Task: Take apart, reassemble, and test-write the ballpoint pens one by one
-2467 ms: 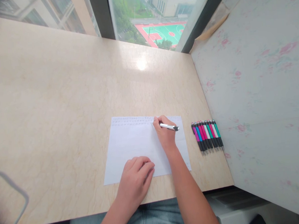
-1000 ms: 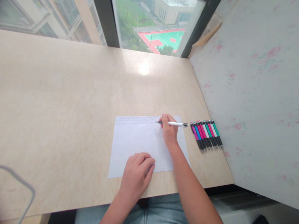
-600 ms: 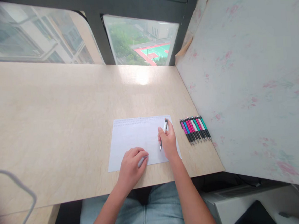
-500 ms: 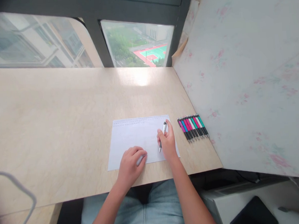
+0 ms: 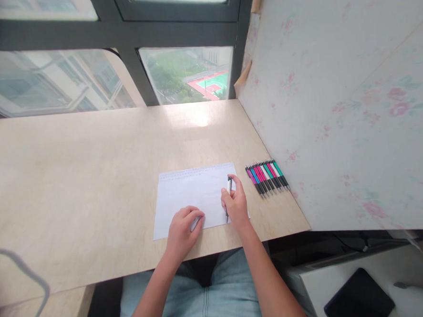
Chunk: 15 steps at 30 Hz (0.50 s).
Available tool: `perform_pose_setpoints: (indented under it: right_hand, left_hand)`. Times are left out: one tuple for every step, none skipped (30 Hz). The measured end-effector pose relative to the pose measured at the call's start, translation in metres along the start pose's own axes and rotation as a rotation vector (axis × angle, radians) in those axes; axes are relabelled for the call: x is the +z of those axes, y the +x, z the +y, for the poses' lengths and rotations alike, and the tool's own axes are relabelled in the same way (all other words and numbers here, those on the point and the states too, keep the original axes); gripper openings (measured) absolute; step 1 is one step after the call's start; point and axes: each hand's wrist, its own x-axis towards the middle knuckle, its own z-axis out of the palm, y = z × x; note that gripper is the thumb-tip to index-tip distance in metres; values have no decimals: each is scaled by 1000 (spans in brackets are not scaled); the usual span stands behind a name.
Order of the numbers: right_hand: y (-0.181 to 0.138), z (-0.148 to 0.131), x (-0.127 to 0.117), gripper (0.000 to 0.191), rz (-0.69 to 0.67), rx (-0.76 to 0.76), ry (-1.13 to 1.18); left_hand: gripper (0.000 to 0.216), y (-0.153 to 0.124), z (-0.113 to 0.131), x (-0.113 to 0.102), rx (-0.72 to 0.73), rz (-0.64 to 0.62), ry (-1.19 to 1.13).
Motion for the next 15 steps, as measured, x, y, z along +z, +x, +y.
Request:
perform_pose_setpoints:
  right_hand:
    - [-1,1,-1,54,1,1,-14]
    - [-2,1,-1,54,2,3,-27]
    - [-3,2,-2,55,2,7,-40]
    - [-3,3,-2,56,0,13,-52]
    - [-3,3,-3,59,-1,19,-61]
    - [-3,3,-4,61,-4,24,-73]
    - [-3,3,-5,63,-7,25,-93]
    - [-3,3,-7,65,-3,20,-129]
    - [-2,3,-9,65,6,4,-188]
    - [-1,2,-11,65,20,-24,-272]
    - [0,0,-14,65,33,-64,-380]
    - [2,-1,-18,64,45,-114,-504]
    - [4,-3,-21,63,51,-167,-634]
    - [6,-5,-25,61,51,-214,-762]
    - [8,-6,-28,59,49,-250,-880]
  left_hand:
    - [13,0,0,0,1,1,-1]
    - [14,0,0,0,1,3,-4]
    - [14,0,0,-1,2,6,-6]
    - [14,0,1,-1,3,9,-9]
    - [15,0,1,-2,3,9,-11]
    - [15,0,1,-2,1,7,-12]
    - [15,-1,1,-2,0,5,-14]
    - [15,-1,0,-2,-2,1,-16]
    - [15,-1,0,-2,-4,-2,-18]
    - [15,-1,0,-2,-6,-4,-21]
    - [15,-1,-1,-2,-7,-4,-22]
    - [15,-1,-1,-2,-7,-4,-23]
    - [15,0,-2,-2,-7,-5,-22]
    - [15,0,-2,-2,-7,-5,-21]
    - [14,0,-2,-2,-7,-4,-21]
